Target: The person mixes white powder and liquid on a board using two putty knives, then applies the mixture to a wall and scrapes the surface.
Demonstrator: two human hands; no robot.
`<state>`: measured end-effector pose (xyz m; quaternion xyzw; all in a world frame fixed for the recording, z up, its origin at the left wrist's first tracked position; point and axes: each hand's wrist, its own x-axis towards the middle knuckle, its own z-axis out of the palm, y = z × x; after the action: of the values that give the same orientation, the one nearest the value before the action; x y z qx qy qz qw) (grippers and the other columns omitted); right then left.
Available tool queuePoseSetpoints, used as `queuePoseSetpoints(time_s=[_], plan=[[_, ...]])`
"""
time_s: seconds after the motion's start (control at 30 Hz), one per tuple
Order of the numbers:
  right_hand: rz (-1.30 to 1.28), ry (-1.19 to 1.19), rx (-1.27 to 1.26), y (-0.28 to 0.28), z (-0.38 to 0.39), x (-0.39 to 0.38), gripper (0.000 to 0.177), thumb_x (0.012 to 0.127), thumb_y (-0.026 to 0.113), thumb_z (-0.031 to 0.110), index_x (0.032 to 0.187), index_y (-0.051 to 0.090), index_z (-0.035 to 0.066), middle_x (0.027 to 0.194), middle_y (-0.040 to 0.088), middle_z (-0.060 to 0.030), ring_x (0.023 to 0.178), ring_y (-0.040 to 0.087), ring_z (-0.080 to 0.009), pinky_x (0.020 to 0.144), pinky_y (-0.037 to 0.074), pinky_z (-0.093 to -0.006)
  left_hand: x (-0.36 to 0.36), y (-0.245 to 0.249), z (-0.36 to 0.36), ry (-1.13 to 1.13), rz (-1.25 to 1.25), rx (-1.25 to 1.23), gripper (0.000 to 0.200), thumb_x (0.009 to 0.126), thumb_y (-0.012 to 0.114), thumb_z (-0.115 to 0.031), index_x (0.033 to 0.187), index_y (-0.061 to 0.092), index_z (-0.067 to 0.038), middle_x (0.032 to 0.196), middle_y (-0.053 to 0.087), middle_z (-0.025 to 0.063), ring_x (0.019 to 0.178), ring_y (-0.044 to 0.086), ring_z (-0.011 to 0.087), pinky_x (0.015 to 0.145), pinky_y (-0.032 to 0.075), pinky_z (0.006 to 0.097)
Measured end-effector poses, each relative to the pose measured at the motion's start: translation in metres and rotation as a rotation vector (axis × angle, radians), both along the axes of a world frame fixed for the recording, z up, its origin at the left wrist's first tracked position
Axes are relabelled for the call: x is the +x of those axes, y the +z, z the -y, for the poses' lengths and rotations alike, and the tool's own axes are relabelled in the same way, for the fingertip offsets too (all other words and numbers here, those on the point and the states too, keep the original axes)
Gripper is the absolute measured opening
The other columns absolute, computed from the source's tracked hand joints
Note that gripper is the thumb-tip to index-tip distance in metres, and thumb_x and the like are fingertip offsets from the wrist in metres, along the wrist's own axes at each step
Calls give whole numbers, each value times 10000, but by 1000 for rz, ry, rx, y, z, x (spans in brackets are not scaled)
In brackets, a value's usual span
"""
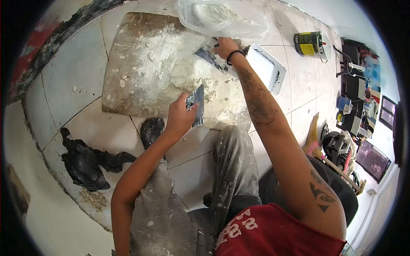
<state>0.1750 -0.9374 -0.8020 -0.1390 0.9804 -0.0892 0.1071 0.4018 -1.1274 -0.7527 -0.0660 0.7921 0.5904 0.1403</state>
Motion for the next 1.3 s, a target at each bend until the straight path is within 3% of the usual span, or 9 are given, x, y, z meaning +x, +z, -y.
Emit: queuePoseSetpoints(time_s=[0.07, 0.23, 0.37, 0.5, 0.6, 0.8, 1.0, 1.3], plan=[[150, -100, 73, -2, 2, 2, 436, 695, 736, 245, 1041, 596, 18, 988, 637, -195, 946, 604, -350, 834, 474, -431, -1, -2, -1, -5, -8, 12, 280, 790, 636, -127, 961, 512, 57, 752, 581, 257, 689, 585, 408, 618, 442, 432], [-54, 76, -137, -21, -1, 2, 446, 674, 751, 249, 1014, 584, 13, 977, 632, -201, 929, 602, -364, 794, 483, -446, 3, -5, -4, -4, 5, 11, 320, 793, 635, -135, 1022, 526, 61, 805, 598, 271, 735, 597, 413, 655, 458, 425], [148, 172, -51, -10, 19, -6, 621, 642, 748, 189, 1180, 490, 16, 1082, 574, -252, 1009, 551, -392, 860, 449, -429, 3, -4, -4, -21, 9, -37, 339, 792, 642, -134, 1046, 528, 60, 821, 604, 275, 747, 601, 413, 668, 460, 428], [91, 275, -95, -3, 26, -2, 558, 670, 736, 130, 1165, 494, 38, 1042, 601, -223, 965, 583, -380, 829, 466, -426, 1, -3, -3, -31, 9, -77, 338, 793, 647, -133, 1049, 531, 54, 814, 607, 268, 745, 600, 410, 672, 458, 425], [194, 286, -73, -2, 33, -6, 640, 672, 757, 203, 1223, 445, 110, 981, 647, -152, 969, 607, -312, 789, 484, -442, 1, 0, -3, -35, 118, -17, 328, 794, 644, -130, 1046, 532, 49, 812, 607, 264, 744, 598, 407, 675, 457, 420], [135, 327, 59, 5, 43, 1, 590, 706, 740, 155, 1206, 435, 79, 1049, 626, -152, 1005, 596, -312, 798, 490, -453, 1, 7, -8, 14, -102, -22, 299, 801, 633, -130, 1015, 527, 51, 790, 606, 259, 719, 597, 397, 652, 453, 420], [125, 280, 58, -3, 40, 4, 565, 719, 733, 152, 1196, 443, 63, 1070, 616, -161, 1016, 590, -323, 803, 499, -435, -1, 5, -9, -42, 52, -27, 280, 805, 623, -128, 1004, 527, 45, 791, 610, 254, 732, 599, 400, 655, 454, 426], [223, 189, 98, 4, 39, 12, 574, 757, 703, 168, 1233, 413, 26, 1132, 569, -190, 1051, 565, -339, 857, 493, -419, 2, 8, -11, -21, -53, -71, 336, 814, 614, -135, 1071, 524, 60, 883, 620, 268, 839, 601, 425, 747, 466, 422]])
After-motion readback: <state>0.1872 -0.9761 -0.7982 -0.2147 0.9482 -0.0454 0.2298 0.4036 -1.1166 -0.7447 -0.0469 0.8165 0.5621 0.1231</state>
